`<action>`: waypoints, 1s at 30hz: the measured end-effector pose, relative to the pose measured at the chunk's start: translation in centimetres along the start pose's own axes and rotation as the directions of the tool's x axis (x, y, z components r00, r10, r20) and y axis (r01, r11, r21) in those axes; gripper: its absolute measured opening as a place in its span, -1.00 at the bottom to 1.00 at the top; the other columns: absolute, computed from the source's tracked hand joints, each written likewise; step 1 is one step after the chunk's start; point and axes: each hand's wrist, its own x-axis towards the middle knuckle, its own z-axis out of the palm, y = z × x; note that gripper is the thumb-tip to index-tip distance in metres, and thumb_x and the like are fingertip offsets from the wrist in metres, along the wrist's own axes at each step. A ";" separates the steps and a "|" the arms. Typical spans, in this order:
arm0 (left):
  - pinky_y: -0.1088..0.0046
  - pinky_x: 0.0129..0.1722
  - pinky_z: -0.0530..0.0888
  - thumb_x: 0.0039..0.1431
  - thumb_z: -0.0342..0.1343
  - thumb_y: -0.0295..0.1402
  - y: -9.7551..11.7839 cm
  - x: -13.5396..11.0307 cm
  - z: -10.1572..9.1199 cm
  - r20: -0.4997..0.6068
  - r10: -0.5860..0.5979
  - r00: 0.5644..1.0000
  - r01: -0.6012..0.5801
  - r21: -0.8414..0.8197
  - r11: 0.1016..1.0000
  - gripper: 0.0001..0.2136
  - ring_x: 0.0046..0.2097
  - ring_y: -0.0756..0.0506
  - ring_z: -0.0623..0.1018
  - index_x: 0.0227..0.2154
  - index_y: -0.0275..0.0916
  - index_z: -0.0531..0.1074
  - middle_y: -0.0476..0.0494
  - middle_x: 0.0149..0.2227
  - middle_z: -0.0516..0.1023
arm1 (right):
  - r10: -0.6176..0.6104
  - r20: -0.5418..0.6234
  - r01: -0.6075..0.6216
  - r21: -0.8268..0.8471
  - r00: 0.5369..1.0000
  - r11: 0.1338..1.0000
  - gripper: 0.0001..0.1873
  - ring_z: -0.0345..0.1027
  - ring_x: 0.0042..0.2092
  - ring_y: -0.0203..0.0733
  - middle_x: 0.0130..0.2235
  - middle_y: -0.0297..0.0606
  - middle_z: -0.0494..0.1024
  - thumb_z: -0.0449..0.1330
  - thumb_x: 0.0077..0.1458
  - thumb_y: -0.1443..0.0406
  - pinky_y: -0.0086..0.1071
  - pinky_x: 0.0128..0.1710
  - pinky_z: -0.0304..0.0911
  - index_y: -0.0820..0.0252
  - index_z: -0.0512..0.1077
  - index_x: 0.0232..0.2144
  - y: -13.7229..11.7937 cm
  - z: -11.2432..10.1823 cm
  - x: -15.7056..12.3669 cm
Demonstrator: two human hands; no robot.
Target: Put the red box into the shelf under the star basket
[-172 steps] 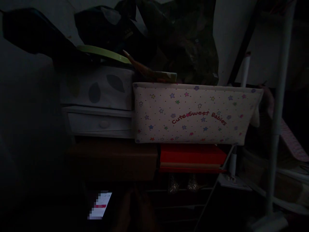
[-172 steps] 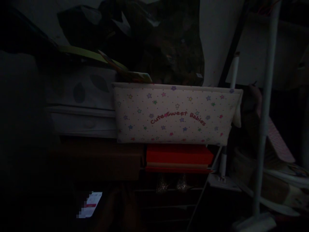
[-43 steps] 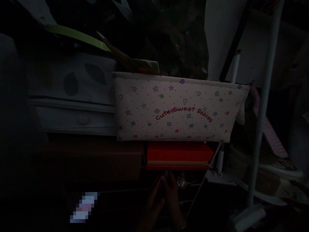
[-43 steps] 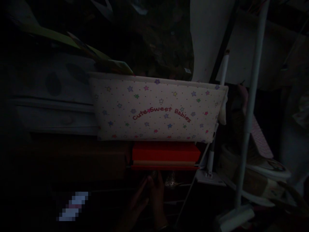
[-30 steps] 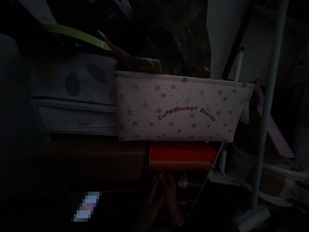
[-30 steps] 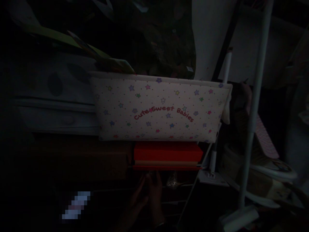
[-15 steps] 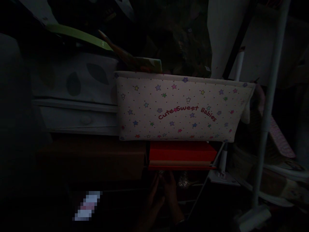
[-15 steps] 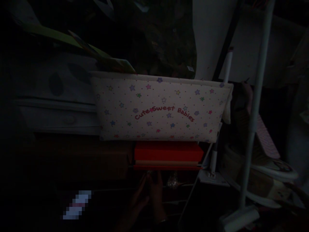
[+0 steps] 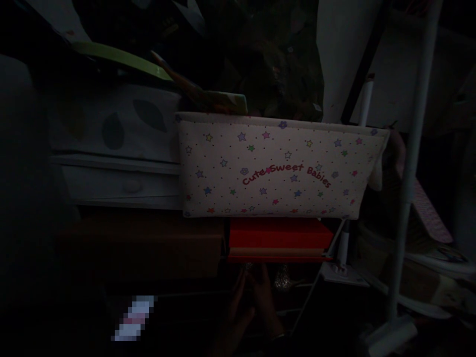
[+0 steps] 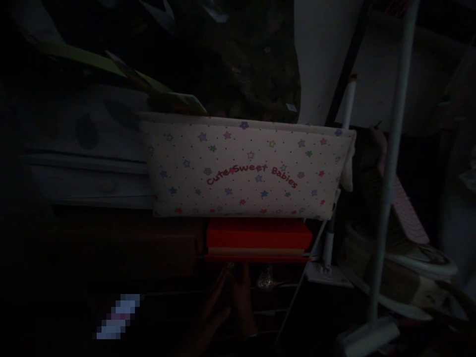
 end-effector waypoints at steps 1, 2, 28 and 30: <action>0.24 0.33 -0.08 0.17 0.00 -0.16 0.1 0.0 0.1 0.001 0.007 1.000 -0.007 0.001 1.000 -0.39 0.36 -0.07 -0.12 0.26 0.05 -0.06 0.05 0.38 -0.16 | 0.007 0.021 -0.007 0.009 1.000 1.000 -0.34 0.35 0.05 0.00 -0.03 -0.14 0.51 0.29 -0.13 0.19 -0.10 0.09 0.21 0.14 0.27 0.06 0.0 -0.1 0.0; 0.24 0.33 -0.09 0.17 0.00 -0.16 0.2 -0.1 0.1 0.001 0.015 1.000 -0.015 0.004 1.000 -0.39 0.36 -0.07 -0.12 0.26 0.05 -0.06 0.05 0.38 -0.16 | 0.007 0.032 -0.007 0.017 0.999 1.000 -0.36 0.34 0.06 0.00 -0.03 -0.14 0.51 0.28 -0.12 0.19 -0.10 0.09 0.20 0.14 0.28 0.05 0.0 -0.1 0.1; 0.11 0.30 0.02 0.17 -0.02 -0.27 -1.5 -0.1 1.1 -0.081 0.125 0.989 -0.095 0.302 0.948 -0.36 0.36 -0.20 -0.05 0.29 -0.10 -0.12 -0.18 0.38 -0.14 | -0.101 0.044 0.109 -0.255 0.994 0.961 -0.40 0.21 0.17 0.00 0.09 -0.11 0.42 0.22 -0.03 0.12 -0.11 0.17 0.08 0.13 0.31 0.07 0.5 -0.8 -0.5; 0.10 0.30 0.04 0.17 -0.02 -0.31 -1.7 0.0 1.1 -0.096 0.142 0.985 -0.101 0.343 0.934 -0.35 0.35 -0.20 -0.04 0.29 -0.10 -0.13 -0.18 0.37 -0.13 | -0.208 0.003 0.189 -0.433 0.978 0.881 -0.48 0.25 0.12 0.05 0.05 -0.05 0.43 0.19 -0.01 0.13 -0.06 0.15 0.09 0.18 0.36 0.01 -0.1 -1.7 -0.5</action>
